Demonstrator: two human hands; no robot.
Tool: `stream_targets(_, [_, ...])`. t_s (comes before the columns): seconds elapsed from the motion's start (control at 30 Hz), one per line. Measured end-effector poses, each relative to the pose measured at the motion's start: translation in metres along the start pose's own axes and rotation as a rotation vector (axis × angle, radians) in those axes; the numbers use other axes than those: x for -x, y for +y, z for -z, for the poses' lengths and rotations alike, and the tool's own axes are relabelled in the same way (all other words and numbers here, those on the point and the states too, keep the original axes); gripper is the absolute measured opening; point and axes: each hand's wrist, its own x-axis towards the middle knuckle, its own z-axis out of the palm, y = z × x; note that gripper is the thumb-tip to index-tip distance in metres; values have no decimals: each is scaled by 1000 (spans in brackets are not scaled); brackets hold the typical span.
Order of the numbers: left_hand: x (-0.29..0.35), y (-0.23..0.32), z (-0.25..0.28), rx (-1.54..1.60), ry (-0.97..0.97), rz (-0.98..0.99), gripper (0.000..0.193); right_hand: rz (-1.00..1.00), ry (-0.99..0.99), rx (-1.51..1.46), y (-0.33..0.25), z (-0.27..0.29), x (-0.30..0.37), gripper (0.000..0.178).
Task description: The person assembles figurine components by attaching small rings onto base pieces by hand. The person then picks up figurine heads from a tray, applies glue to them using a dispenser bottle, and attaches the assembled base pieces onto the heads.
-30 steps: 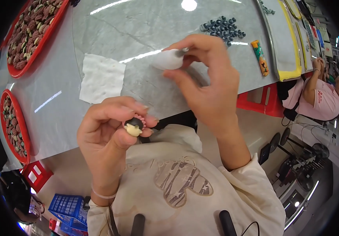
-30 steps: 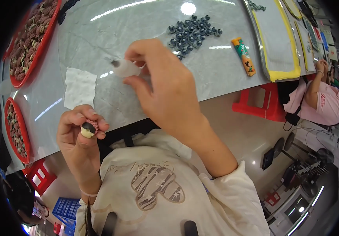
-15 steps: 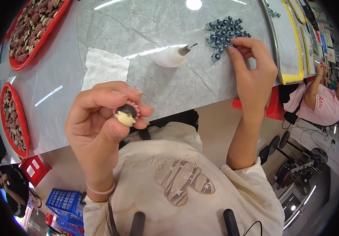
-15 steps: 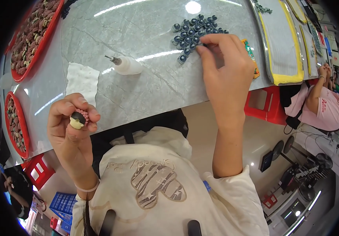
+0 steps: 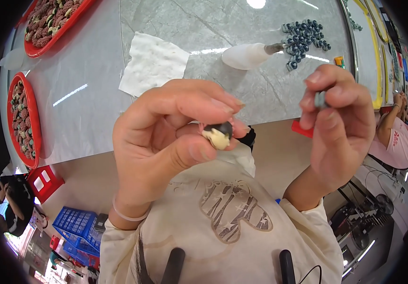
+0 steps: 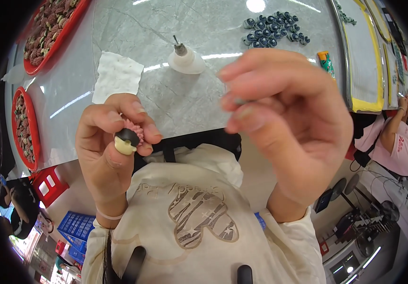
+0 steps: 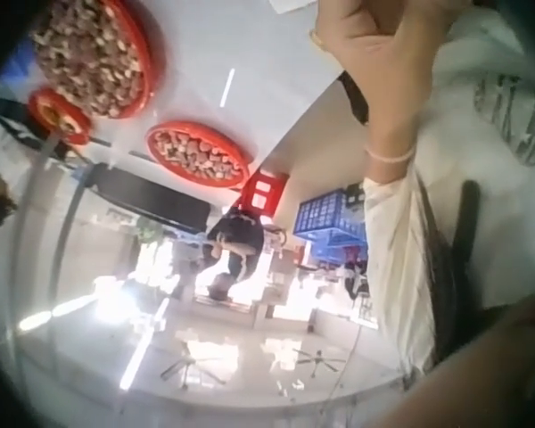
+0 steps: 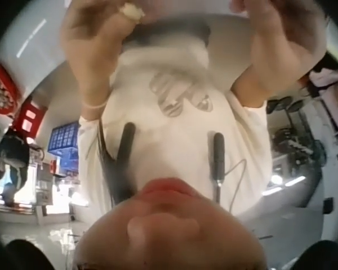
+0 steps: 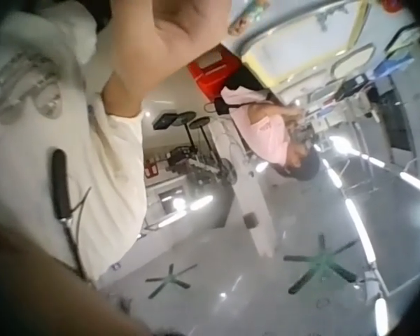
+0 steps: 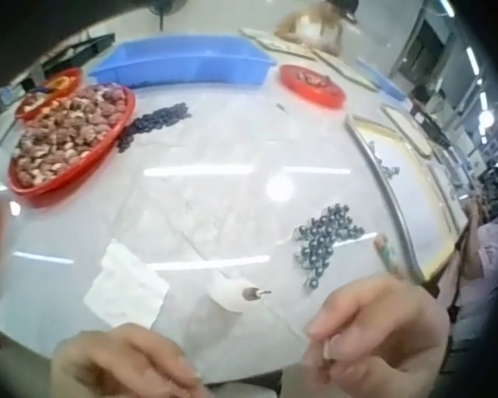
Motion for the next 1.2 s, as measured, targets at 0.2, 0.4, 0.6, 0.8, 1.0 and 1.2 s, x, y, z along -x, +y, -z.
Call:
stream_targets(0.2, [6,0,-1,8,37,50,37,-161,-92,-240,-12,-32,-1,15])
stream_targets(0.4, [5,1,0,-9,63,51,37,233,-181,111,-1,-35,-3,23])
stream_targets(0.6, [8,-3,6,-75,-11,-30,36,182,-172,153,-10,-40,3,27])
stream_targets(0.8, [7,-6,8,-112,42,-58,38,247,-144,177,-5,-45,2,23])
stream_targets(1.0, [10,-7,14,-391,-42,-287,33,150,-222,148,-11,-39,1,17])
stream_targets(1.2, [12,0,14,-546,-17,-391,24,-41,-73,78,-18,-56,4,9])
